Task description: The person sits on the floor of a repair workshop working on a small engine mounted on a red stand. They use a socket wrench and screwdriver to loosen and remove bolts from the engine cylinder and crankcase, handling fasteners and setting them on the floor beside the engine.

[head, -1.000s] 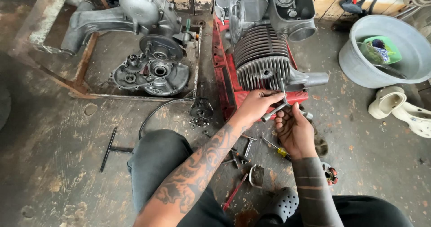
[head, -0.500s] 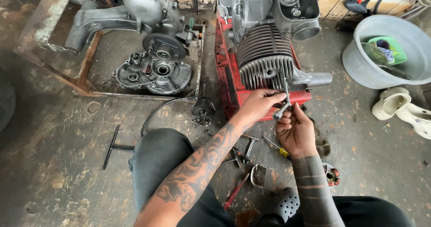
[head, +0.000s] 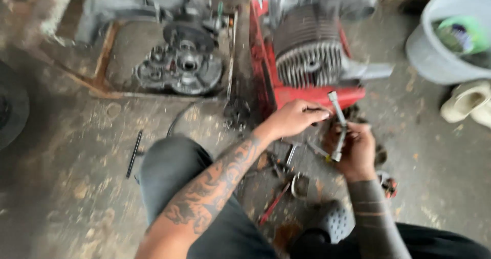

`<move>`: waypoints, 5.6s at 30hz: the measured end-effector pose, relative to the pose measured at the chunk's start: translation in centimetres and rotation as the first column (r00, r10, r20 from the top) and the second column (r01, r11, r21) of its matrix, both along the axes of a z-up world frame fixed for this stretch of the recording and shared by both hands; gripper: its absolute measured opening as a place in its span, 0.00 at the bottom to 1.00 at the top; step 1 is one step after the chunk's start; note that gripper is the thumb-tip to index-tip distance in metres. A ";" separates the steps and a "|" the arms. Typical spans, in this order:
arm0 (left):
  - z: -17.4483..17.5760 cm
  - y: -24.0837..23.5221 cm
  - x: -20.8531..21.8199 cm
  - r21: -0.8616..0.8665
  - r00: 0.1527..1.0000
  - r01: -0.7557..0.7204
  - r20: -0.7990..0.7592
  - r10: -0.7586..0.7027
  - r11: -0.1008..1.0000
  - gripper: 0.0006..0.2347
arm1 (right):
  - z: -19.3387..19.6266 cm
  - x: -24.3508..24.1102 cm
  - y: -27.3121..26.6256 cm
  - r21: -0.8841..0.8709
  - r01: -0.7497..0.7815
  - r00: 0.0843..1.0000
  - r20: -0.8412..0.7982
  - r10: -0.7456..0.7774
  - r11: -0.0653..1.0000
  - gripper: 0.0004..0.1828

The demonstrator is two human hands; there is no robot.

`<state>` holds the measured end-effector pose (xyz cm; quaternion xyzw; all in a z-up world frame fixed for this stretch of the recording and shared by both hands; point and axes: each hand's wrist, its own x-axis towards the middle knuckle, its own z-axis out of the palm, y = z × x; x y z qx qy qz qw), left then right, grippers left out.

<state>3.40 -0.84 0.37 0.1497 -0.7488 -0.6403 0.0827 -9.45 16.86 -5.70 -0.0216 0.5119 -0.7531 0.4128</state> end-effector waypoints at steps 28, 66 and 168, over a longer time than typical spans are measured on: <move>-30.0 -12.3 8.6 -0.558 0.667 0.628 0.745 -0.007 0.543 0.10 | -7.7 1.7 4.1 0.256 -0.072 0.967 -0.220 0.131 0.964 0.08; -28.2 -10.6 9.7 -0.157 0.667 -0.203 0.701 0.254 0.967 0.11 | -5.4 2.0 1.7 -0.018 -0.112 0.986 -0.129 0.109 0.994 0.04; -8.1 2.5 -5.3 0.607 0.573 -0.663 0.034 0.819 0.438 0.10 | -5.3 4.7 -4.7 0.204 0.079 0.705 -0.703 0.090 0.976 0.22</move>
